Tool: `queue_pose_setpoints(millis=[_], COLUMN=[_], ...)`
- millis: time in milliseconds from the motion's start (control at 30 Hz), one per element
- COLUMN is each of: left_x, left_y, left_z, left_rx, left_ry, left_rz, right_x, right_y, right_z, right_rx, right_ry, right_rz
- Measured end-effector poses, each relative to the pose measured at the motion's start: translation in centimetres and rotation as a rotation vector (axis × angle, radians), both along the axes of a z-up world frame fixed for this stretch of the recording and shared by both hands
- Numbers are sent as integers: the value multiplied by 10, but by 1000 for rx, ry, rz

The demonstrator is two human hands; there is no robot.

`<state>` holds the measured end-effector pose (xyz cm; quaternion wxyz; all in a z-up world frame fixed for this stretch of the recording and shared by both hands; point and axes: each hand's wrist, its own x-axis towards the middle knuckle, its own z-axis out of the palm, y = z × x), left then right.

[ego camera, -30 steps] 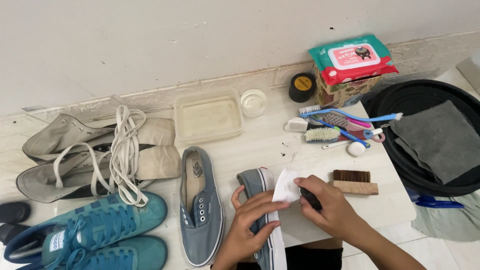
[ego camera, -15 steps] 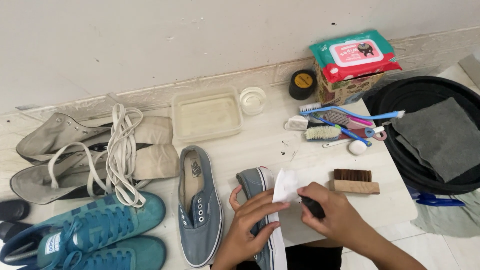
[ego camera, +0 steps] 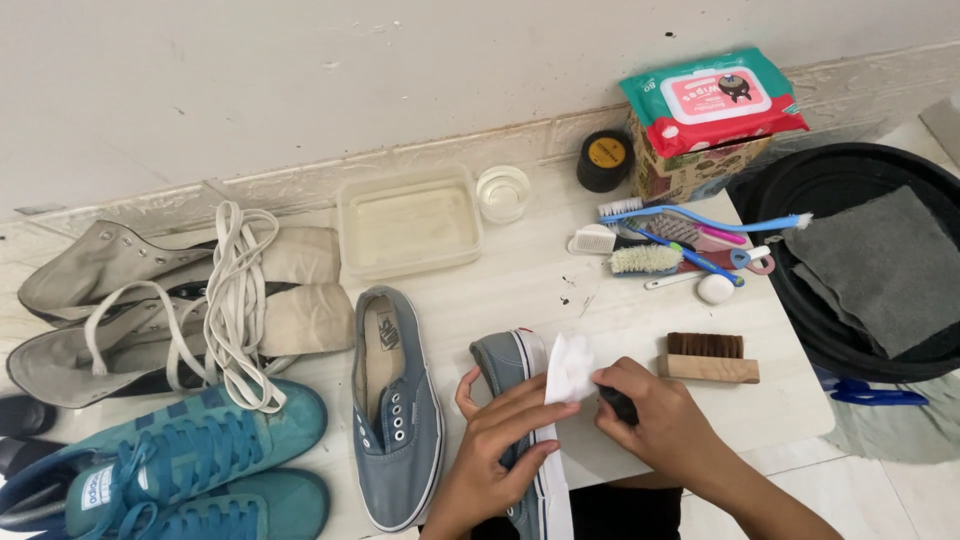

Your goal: Cleaning the rubber sole of a shoe using a cloth and cleaning solution at a workstation.

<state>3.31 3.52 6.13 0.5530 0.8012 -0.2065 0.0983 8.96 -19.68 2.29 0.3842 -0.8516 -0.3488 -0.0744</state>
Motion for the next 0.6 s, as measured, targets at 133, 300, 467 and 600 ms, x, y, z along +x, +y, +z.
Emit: queue_pose_setpoints(millis=[133, 300, 467, 600], left_x=[0, -1, -1, -1], left_y=[0, 0, 0, 0], left_z=[0, -4, -2, -1], left_rx=[-8, -9, -8, -9], left_ry=[-2, -19, -20, -17], left_rz=[1, 9, 14, 14], right_x=[1, 1, 1, -1], right_y=[1, 0, 1, 2], right_z=[1, -1, -3, 1], right_rx=[-30, -106, -211, -310], right_ry=[-118, -233, -362, -370], right_rz=[6, -36, -70, -122])
